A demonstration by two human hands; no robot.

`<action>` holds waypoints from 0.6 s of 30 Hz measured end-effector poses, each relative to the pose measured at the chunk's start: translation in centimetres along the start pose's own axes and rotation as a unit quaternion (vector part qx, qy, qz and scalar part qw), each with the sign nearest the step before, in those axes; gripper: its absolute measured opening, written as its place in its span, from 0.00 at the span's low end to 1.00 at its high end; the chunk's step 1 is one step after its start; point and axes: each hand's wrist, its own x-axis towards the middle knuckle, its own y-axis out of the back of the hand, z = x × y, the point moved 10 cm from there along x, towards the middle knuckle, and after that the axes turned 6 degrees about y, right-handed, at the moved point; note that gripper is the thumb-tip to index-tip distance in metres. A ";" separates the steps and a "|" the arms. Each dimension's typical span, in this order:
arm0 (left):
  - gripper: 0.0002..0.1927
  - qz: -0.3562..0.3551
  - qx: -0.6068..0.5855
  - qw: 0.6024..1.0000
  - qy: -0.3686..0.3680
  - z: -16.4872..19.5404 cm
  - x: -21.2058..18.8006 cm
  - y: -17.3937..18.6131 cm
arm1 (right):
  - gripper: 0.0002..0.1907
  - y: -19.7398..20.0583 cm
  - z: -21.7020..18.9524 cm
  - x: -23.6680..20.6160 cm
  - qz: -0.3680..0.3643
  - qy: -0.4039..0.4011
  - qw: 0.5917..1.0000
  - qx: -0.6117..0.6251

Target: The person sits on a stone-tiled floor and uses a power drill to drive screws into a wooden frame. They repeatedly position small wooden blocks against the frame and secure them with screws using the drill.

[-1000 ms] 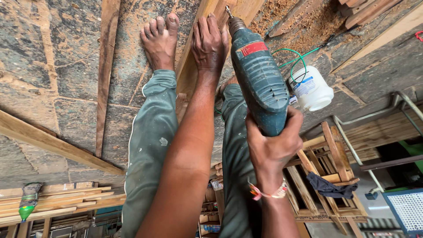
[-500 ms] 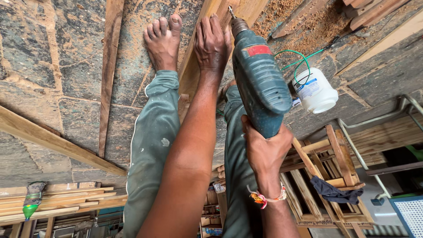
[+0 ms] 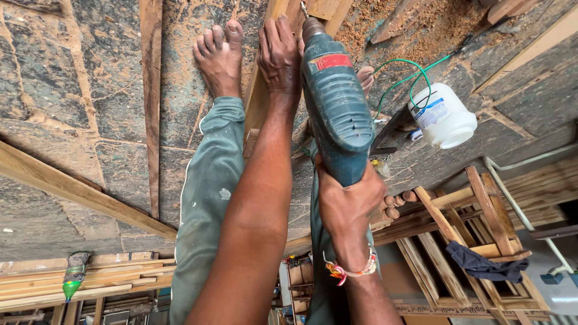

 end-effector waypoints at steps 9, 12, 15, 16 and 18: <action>0.18 -0.015 0.010 1.000 0.006 -0.5 -0.2 -1.1 | 0.11 0.4 0.5 -1.2 0.000 0.038 0.998 -0.052; 0.18 0.013 0.004 1.000 -0.010 -0.2 -0.3 -0.6 | 0.13 0.3 2.2 -1.3 -0.011 0.027 0.999 -0.017; 0.23 0.007 -0.007 1.000 -0.020 0.0 -0.4 -0.8 | 0.14 0.6 5.3 -1.1 -0.012 -0.013 1.000 0.020; 0.23 0.015 -0.016 0.999 -0.024 0.0 -0.4 -0.7 | 0.14 0.8 6.7 -0.9 -0.008 -0.034 0.999 0.030; 0.23 0.030 -0.032 0.999 -0.031 -0.1 -0.6 -0.6 | 0.15 1.5 8.7 -0.5 -0.009 -0.042 0.998 0.046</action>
